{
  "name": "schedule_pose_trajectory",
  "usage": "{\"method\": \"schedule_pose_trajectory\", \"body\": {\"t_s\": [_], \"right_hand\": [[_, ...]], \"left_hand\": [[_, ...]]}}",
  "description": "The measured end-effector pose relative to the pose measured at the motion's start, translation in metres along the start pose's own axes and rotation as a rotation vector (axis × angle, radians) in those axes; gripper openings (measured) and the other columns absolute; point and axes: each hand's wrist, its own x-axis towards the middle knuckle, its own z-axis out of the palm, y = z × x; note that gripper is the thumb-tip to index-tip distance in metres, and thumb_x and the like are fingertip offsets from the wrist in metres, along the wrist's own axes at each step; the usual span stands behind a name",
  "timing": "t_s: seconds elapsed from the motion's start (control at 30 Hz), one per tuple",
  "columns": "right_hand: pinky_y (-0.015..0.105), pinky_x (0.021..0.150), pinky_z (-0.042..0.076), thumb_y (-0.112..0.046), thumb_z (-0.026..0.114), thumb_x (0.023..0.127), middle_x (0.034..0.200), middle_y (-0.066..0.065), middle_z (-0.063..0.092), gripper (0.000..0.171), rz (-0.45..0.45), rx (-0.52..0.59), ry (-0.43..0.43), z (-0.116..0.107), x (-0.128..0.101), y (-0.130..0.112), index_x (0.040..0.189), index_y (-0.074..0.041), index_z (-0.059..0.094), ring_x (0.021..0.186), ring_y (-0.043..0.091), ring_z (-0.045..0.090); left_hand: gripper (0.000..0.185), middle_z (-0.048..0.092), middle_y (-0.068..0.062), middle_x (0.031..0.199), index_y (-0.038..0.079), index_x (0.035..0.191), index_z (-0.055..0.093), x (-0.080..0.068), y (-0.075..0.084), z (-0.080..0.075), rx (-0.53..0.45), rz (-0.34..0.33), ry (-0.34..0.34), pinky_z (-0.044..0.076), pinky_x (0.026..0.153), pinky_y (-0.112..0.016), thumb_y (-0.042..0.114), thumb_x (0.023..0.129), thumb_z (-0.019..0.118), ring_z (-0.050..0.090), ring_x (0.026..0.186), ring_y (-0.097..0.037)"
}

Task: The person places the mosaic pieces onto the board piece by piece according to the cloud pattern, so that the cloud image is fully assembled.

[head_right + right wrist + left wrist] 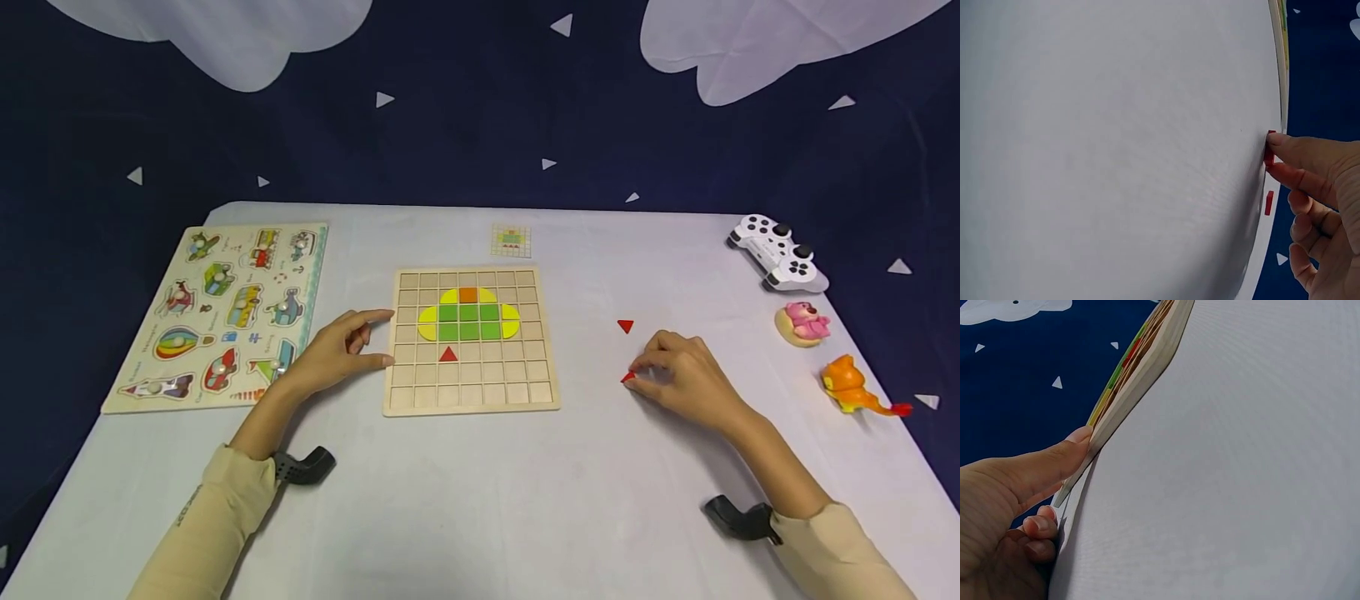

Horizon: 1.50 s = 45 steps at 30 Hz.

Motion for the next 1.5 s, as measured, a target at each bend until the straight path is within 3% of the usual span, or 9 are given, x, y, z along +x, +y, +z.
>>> {"method": "schedule_pose_trajectory", "body": {"t_s": [0.23,0.47,0.7,1.1,1.5], "right_hand": [[0.022,0.074,0.025,-0.008,0.089,0.06,0.084,-0.009,0.056,0.026,-0.008,0.013,-0.032,0.004,0.011,-0.002,0.079,-0.019,0.074,0.077,0.006,0.047],[0.028,0.073,0.027,-0.008,0.089,0.063,0.086,-0.005,0.055,0.023,-0.017,0.016,-0.045,0.012,0.028,-0.011,0.08,-0.013,0.074,0.082,0.012,0.049],[0.028,0.073,0.028,-0.012,0.089,0.067,0.086,-0.004,0.056,0.02,-0.021,0.045,-0.078,0.026,0.046,-0.025,0.081,-0.012,0.075,0.08,0.006,0.045],[0.031,0.074,0.032,-0.014,0.087,0.072,0.086,-0.002,0.058,0.015,-0.034,0.081,-0.117,0.043,0.084,-0.061,0.082,-0.012,0.075,0.081,0.011,0.052],[0.034,0.075,0.036,-0.021,0.084,0.076,0.085,-0.001,0.058,0.014,-0.104,0.097,-0.157,0.066,0.119,-0.094,0.082,-0.011,0.077,0.078,0.012,0.053]], "left_hand": [[0.067,0.043,-0.007,0.087,0.009,0.141,0.054,0.0,0.003,-0.001,-0.002,0.005,0.001,0.032,0.068,-0.031,0.02,0.082,0.082,0.038,0.074,-0.018],[0.067,0.043,-0.007,0.087,0.009,0.142,0.054,0.001,0.004,0.0,0.001,0.002,-0.004,0.032,0.067,-0.031,0.021,0.082,0.082,0.038,0.074,-0.018],[0.068,0.042,-0.006,0.087,0.009,0.142,0.054,0.0,0.005,-0.001,0.0,-0.007,0.0,0.032,0.068,-0.031,0.021,0.082,0.082,0.038,0.075,-0.018],[0.069,0.042,-0.005,0.087,0.01,0.142,0.054,0.001,0.003,0.0,0.0,-0.026,0.01,0.033,0.067,-0.03,0.02,0.081,0.083,0.038,0.074,-0.017],[0.069,0.042,-0.004,0.086,0.01,0.141,0.055,0.001,0.002,0.001,0.002,-0.018,0.015,0.033,0.068,-0.03,0.019,0.079,0.084,0.038,0.074,-0.017]]}}
